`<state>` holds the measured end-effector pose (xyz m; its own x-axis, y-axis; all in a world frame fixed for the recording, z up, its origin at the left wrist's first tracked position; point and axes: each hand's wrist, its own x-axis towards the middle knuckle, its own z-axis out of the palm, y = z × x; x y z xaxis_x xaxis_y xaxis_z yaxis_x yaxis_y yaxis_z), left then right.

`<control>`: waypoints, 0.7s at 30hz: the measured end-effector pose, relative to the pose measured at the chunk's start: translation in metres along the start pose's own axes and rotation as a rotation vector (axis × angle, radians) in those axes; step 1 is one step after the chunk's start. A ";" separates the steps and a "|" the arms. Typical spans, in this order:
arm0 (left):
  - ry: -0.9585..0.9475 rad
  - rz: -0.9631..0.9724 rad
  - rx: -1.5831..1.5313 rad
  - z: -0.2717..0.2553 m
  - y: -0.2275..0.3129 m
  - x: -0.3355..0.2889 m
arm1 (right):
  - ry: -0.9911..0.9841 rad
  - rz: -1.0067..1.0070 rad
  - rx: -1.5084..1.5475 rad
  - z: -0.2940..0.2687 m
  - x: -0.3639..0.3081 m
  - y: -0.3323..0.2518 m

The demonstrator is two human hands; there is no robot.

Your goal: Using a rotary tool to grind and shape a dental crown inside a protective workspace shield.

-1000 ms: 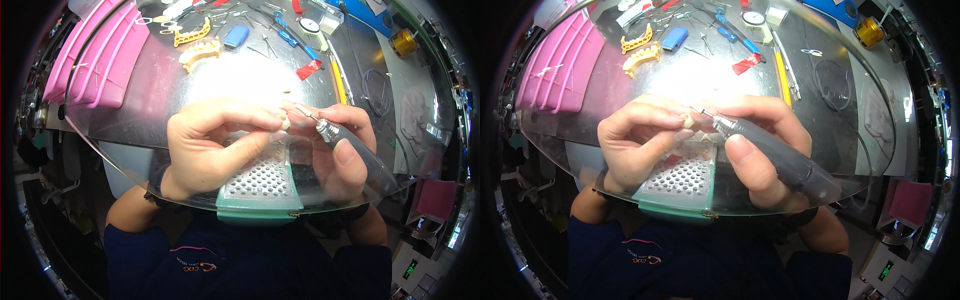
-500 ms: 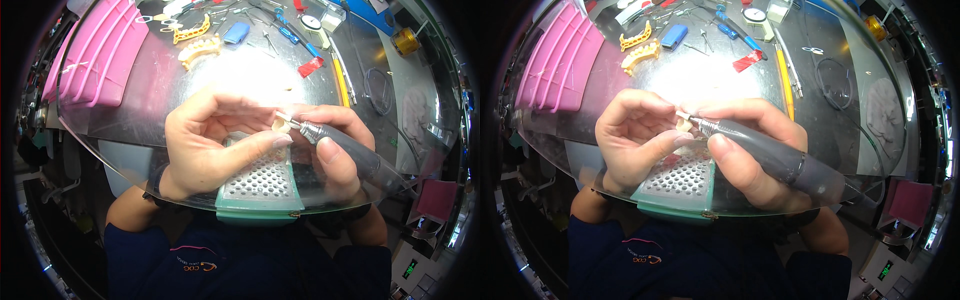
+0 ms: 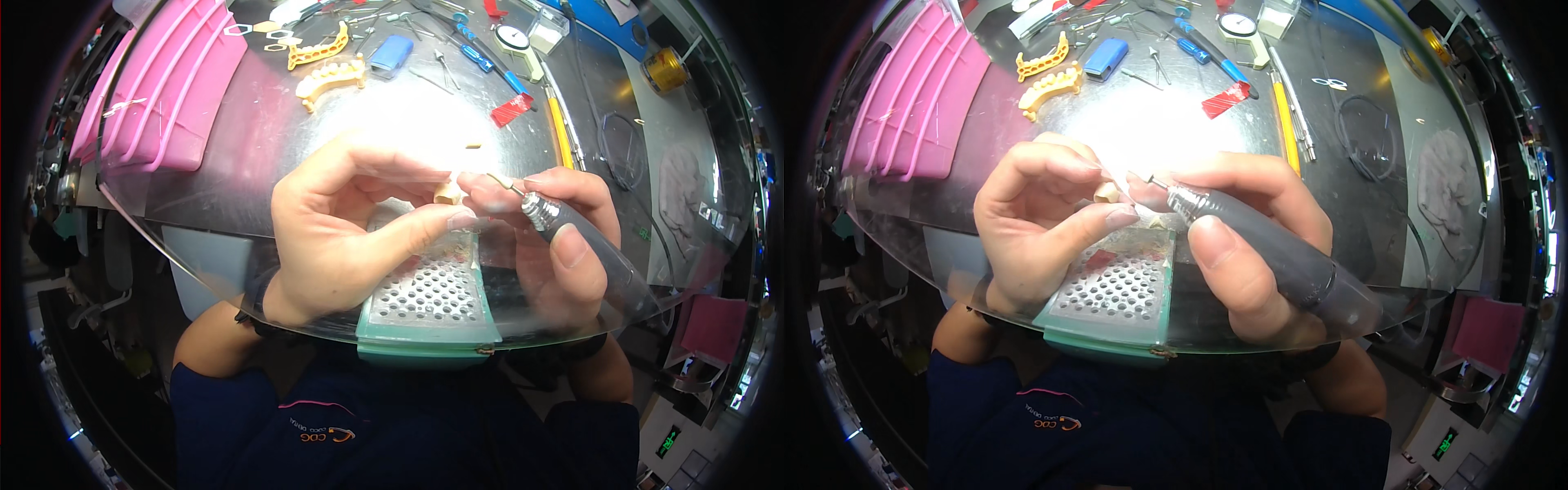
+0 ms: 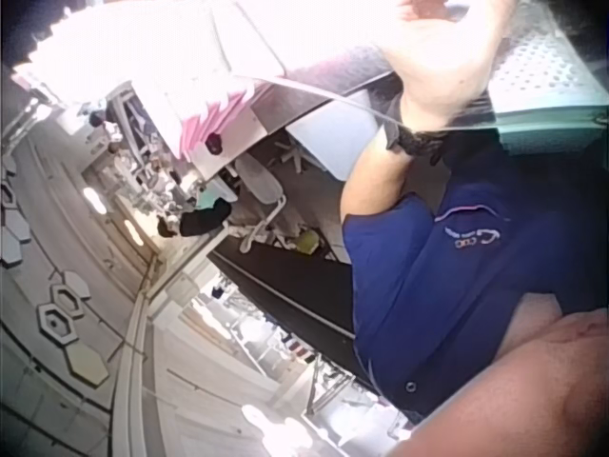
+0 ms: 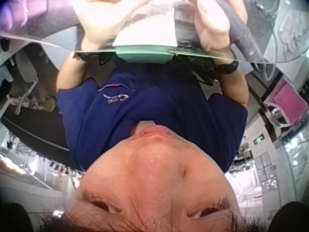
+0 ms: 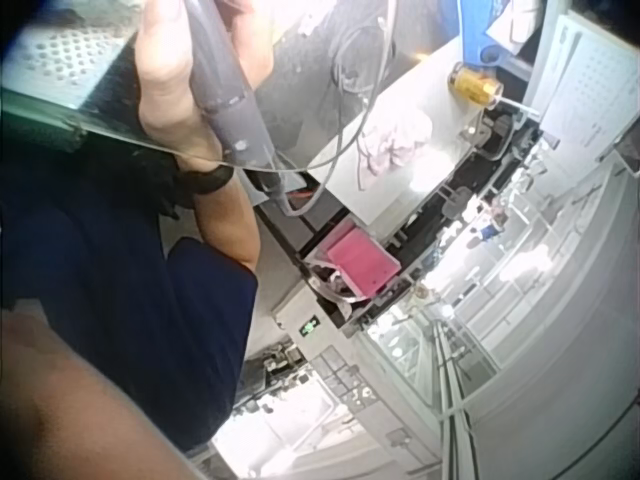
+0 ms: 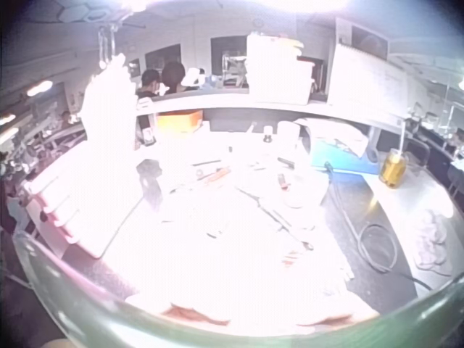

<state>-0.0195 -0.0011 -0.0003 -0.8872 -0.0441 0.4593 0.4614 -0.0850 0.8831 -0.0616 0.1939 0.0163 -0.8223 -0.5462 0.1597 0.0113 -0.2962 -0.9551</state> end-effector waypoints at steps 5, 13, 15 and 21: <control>0.002 -0.016 0.041 0.002 0.006 0.002 | 0.022 0.033 -0.044 0.000 0.001 -0.002; 0.062 -0.009 -0.100 0.009 0.003 0.001 | -0.058 0.035 -0.037 -0.004 0.001 -0.003; -0.006 0.061 0.010 0.002 0.001 0.003 | -0.089 -0.012 -0.031 -0.006 0.002 0.000; -0.029 0.020 -0.019 0.000 -0.001 -0.003 | -0.118 -0.026 0.027 -0.003 0.005 -0.002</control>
<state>-0.0172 -0.0004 -0.0030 -0.8775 -0.0171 0.4793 0.4784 -0.1028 0.8721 -0.0679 0.1941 0.0182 -0.7501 -0.6257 0.2142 0.0073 -0.3317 -0.9434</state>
